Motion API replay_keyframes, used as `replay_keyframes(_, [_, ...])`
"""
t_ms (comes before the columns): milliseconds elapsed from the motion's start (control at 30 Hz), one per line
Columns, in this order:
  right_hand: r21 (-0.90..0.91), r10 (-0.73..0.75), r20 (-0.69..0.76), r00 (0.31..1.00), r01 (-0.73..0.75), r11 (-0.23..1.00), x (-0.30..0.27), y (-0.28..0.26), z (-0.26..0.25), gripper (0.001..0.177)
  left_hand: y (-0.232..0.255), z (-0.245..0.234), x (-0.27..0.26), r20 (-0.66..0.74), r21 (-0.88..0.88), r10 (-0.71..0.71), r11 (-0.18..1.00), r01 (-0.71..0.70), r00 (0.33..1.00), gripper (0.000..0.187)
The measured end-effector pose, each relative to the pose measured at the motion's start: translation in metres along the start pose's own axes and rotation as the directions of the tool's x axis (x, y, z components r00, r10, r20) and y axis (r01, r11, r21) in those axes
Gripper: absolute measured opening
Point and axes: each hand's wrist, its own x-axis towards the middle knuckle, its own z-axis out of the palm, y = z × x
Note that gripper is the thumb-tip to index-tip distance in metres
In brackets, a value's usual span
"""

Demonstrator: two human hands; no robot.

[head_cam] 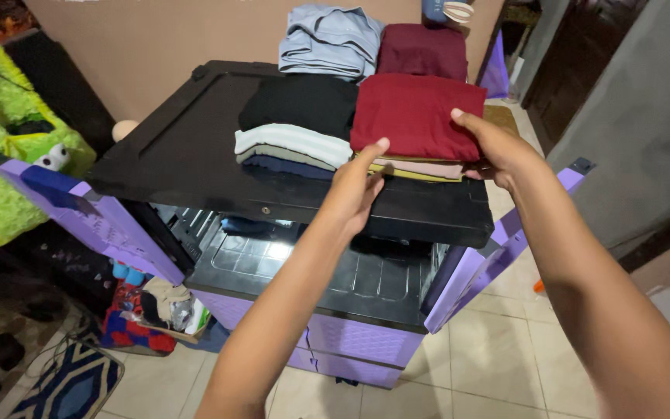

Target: The person wipes the interior of a purple plastic cabinet with a blue cloth, then places folded clothes into the cabinet. The person closes the cabinet doors and wipes the exterior surfaces.

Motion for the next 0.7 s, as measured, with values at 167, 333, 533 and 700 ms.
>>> replay_keyframes(167, [0.008,0.052,0.047,0.998,-0.052,0.999,0.034,0.008,0.000,0.052,-0.006,0.021,0.020,-0.143,0.009,0.025,1.000,-0.024,0.989,0.078])
replay_keyframes(333, [0.109,0.038,0.169,0.985,-0.057,0.992,0.038,0.015,-0.008,0.044,-0.003,0.027,0.011,-0.141,0.002,-0.032,0.999,0.033,0.990,0.090])
replay_keyframes(533, [0.612,-0.216,0.153,0.964,0.079,0.787,-0.032,0.014,-0.003,0.051,0.000,0.037,-0.030,-0.102,0.034,-0.050,0.998,0.053,0.994,0.099])
replay_keyframes(700, [0.740,-0.378,0.058,0.924,0.214,0.638,-0.120,0.014,0.007,0.059,0.003,0.031,-0.077,0.031,-0.228,-0.072,0.971,0.077,0.997,0.100])
